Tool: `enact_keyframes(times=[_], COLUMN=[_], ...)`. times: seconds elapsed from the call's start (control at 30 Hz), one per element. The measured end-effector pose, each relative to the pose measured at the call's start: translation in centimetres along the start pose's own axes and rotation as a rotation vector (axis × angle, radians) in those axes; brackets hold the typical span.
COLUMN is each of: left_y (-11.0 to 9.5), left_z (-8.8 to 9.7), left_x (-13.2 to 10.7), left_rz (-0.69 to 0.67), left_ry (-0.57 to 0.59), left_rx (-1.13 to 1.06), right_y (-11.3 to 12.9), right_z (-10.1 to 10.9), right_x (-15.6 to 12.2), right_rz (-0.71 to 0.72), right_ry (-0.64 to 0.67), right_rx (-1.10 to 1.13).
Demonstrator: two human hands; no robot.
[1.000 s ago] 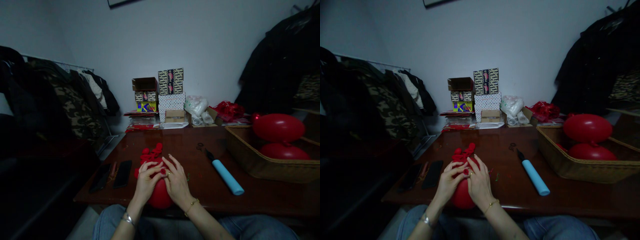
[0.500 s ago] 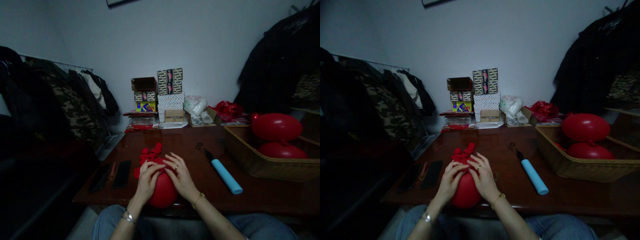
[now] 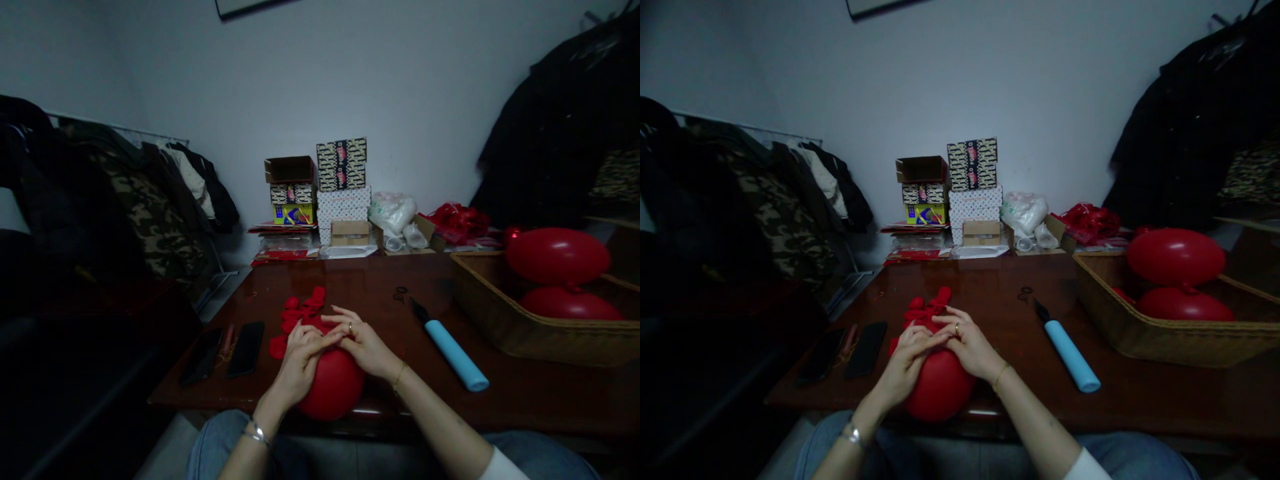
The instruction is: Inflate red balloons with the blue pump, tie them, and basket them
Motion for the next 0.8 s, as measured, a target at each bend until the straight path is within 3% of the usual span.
enact_keyframes(times=[0.13,0.37,0.63,0.8], left_y=[-0.2,0.3,1.2,2.3], left_z=[0.0,0.3,0.4,0.2], left_x=[0.2,0.2,0.5,0.5], left_rz=[0.014,0.08,0.159,0.253], left_ry=[-0.008,-0.085,-0.155,-0.247], left_rx=[-0.037,-0.107,-0.181,-0.212], right_y=[-0.5,-0.8,0.8,1.3], right_z=[0.2,1.0,1.2,0.5], right_x=[-0.3,-0.4,-1.3,-2.0], right_rz=[-0.03,-0.051,0.072,0.089], right_ry=[-0.058,-0.013,0.083,0.029], right_rx=[0.013,0.009,-0.106,-0.14])
Point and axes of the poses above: each hand's wrist, its own x-axis towards the middle knuckle, its own z-axis out of the back of the hand, y = z × x, the point moved 5 cm from there along x, towards the middle knuckle, and after that the axes turned 14 degrees about -y, right-handed, at the moved point
